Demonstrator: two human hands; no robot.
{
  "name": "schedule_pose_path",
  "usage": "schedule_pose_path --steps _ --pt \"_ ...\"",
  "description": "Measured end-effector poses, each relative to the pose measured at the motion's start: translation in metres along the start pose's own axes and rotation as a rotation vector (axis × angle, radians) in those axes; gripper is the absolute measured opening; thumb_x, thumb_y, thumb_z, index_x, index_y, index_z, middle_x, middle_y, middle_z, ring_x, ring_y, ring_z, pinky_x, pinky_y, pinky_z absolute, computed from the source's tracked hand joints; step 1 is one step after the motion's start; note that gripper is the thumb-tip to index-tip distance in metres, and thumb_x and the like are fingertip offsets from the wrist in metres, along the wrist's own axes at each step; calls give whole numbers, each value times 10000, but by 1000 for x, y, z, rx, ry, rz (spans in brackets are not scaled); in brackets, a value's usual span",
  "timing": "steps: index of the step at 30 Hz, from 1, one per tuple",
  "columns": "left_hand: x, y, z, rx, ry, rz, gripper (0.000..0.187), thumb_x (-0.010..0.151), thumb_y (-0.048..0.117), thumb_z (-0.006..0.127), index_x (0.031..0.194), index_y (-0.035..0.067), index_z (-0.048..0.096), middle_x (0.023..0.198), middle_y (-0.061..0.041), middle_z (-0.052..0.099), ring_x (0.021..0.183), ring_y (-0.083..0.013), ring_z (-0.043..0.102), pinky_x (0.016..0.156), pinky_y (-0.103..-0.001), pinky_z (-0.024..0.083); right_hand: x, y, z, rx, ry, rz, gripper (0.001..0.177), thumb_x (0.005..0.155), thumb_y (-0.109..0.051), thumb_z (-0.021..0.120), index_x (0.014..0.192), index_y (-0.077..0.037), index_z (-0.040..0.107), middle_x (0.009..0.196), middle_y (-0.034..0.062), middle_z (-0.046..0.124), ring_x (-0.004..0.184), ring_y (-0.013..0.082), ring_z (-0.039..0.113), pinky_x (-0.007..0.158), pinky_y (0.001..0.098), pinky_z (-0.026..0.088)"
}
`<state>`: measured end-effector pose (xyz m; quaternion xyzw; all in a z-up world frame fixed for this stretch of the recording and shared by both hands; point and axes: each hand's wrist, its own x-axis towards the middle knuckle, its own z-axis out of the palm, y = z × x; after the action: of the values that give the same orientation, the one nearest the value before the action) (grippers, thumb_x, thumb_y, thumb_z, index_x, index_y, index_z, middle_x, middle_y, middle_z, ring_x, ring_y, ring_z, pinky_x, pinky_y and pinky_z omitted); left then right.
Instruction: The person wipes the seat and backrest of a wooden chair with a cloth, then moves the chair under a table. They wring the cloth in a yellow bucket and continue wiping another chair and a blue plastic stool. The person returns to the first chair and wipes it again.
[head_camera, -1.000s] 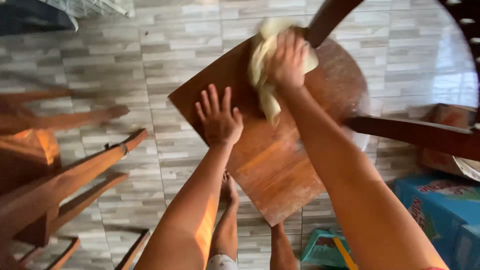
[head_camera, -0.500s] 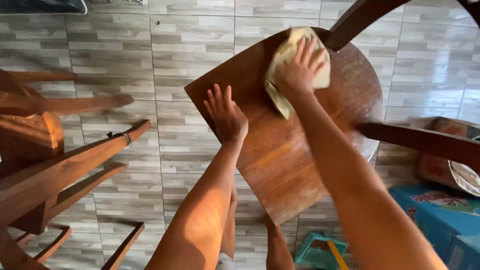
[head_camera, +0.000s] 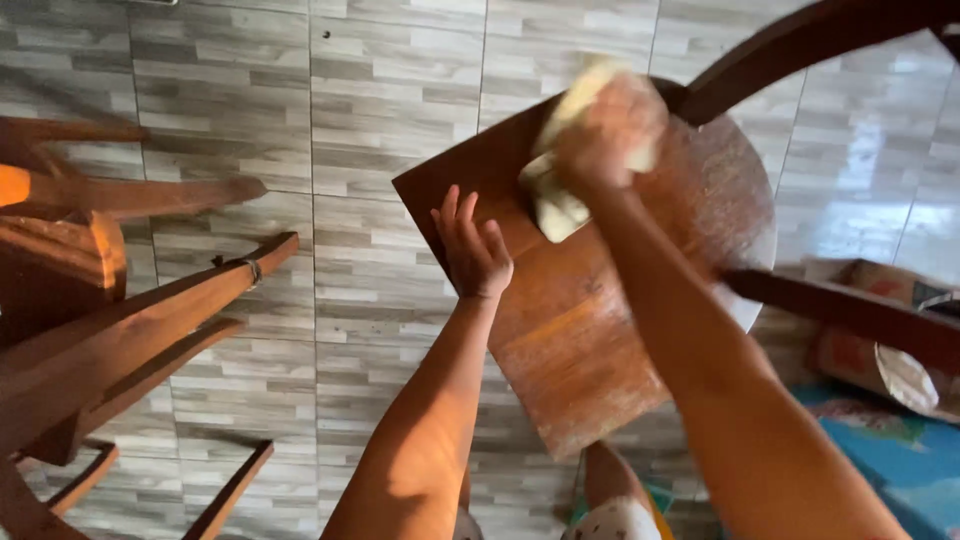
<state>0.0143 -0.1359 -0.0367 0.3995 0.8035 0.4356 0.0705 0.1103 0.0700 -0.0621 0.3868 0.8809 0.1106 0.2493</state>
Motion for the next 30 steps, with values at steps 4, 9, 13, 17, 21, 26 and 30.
schedule_pose_path --steps 4,9,13,17,21,26,30 --pt "-4 -3 2 -44 172 -8 370 1053 223 431 1348 3 465 1479 -232 395 1407 -412 382 1211 -535 287 -47 -66 -24 280 411 -337 710 980 -446 457 1500 32 394 1582 303 193 1409 565 174 1092 740 143" --pt "-2 -4 1 -26 205 -4 365 1033 229 471 1318 5 507 1468 -214 430 1409 -405 397 1203 -496 319 -151 -27 17 568 244 -519 646 967 -369 453 1515 -42 357 1576 255 264 1405 530 260 1125 639 228" --pt "-13 -1 -13 118 124 -82 333 1021 234 517 1295 47 548 1468 -235 423 1398 -418 383 1182 -479 332 -138 28 54 293 250 -163 681 968 -343 473 1536 10 342 1588 233 280 1416 532 261 1117 641 270" --pt "-93 10 -16 309 333 -540 590 1017 311 562 1436 -75 406 1438 -350 317 1341 -499 297 1097 -546 277 -56 22 0 685 365 -15 690 936 -373 506 1462 55 379 1497 361 187 1329 622 137 1023 703 118" --pt "-141 11 4 219 335 -488 439 1084 281 425 1378 -44 450 1348 -266 497 1253 -427 474 1068 -479 392 -76 -21 -41 546 80 -481 491 942 -347 506 1377 -122 479 1600 222 186 1457 533 102 1140 674 93" --pt "-143 24 -4 204 384 -511 333 1093 239 367 1257 12 549 1208 -212 619 1112 -394 587 968 -436 470 -205 -33 11 723 197 -784 691 874 -265 558 1504 -64 356 1565 256 302 1454 485 232 1179 570 197" --pt "-124 40 -3 261 379 -573 320 1065 254 394 1223 41 572 1108 -192 669 1008 -389 627 873 -430 506 -180 27 36 557 263 -465 612 938 -315 497 1471 -28 407 1504 307 340 1360 521 298 1127 626 184"
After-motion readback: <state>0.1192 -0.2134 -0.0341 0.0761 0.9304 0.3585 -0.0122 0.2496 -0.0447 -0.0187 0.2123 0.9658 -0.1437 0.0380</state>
